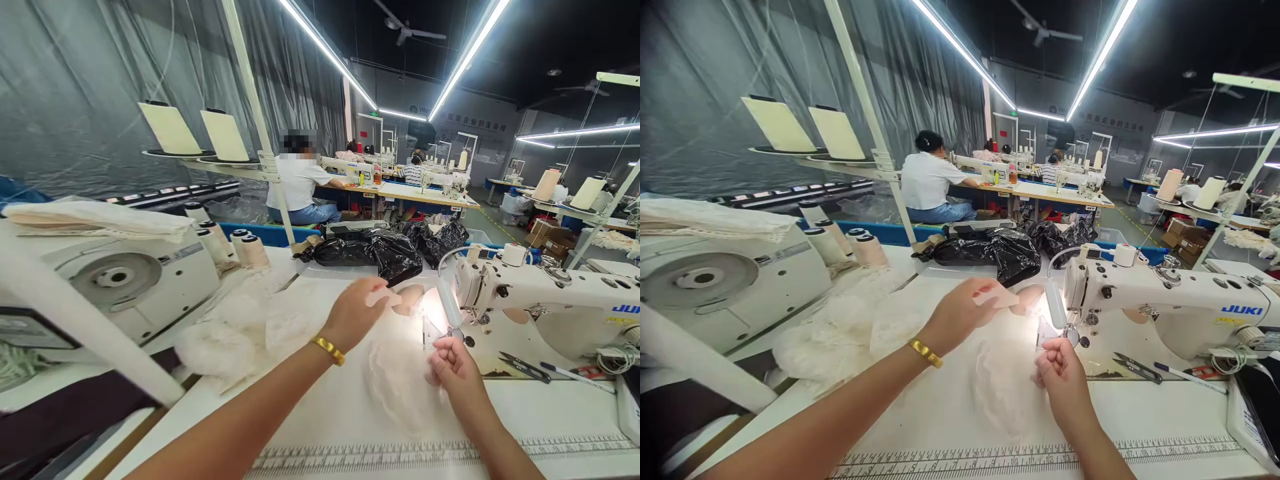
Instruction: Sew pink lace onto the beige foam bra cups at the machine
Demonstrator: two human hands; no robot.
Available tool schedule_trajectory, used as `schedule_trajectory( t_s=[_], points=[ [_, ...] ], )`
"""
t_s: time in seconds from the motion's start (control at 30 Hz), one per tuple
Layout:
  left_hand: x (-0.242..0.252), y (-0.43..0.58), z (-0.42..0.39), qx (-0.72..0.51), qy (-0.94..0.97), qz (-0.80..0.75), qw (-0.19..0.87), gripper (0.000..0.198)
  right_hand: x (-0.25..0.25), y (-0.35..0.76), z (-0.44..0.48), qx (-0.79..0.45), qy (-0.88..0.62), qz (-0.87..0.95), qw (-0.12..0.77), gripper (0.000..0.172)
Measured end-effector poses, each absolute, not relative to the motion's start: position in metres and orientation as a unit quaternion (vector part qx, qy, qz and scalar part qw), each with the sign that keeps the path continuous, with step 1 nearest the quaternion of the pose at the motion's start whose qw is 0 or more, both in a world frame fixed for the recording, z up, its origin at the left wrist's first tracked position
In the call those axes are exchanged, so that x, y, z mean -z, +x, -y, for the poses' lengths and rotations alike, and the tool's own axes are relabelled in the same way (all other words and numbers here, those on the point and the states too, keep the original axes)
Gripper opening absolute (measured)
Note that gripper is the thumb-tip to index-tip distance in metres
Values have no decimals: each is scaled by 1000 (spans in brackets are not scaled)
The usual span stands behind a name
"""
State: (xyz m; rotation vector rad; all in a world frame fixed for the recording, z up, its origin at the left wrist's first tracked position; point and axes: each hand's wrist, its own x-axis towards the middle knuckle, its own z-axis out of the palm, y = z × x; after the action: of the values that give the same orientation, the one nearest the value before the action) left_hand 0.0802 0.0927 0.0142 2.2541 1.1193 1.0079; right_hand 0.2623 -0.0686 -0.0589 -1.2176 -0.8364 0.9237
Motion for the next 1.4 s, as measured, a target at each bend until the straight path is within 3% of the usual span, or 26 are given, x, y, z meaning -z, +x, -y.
schedule_trajectory(
  t_s=[0.1,0.23,0.37,0.5,0.63,0.8,0.97,1.13,1.27,1.4],
  points=[
    [-1,113,-95,-270,885,-324,195,19,60,261,69,-406,-536,380,636,44],
    [17,155,-113,-216,918,-297,150,37,63,261,69,-370,-543,402,638,42],
    [27,172,-132,-193,924,-308,120,22,65,261,69,-366,-545,418,628,40],
    [22,166,-134,-175,936,-285,111,21,67,257,70,-382,-567,430,591,42],
    [6,142,-137,-147,944,-276,101,37,68,256,71,-353,-599,455,557,42],
    [-1,111,-135,-79,943,-312,81,36,68,254,73,-326,-604,472,553,37],
    [-19,85,-127,-111,924,-361,54,20,70,251,73,-304,-590,481,573,34],
    [-44,65,-122,-192,881,-430,-45,29,76,250,70,-298,-586,489,574,30],
    [-24,85,-114,-154,921,-357,-38,19,79,249,68,-297,-570,501,579,28],
    [6,126,-119,-115,942,-316,-4,22,78,251,67,-309,-565,492,586,27]
  ],
)
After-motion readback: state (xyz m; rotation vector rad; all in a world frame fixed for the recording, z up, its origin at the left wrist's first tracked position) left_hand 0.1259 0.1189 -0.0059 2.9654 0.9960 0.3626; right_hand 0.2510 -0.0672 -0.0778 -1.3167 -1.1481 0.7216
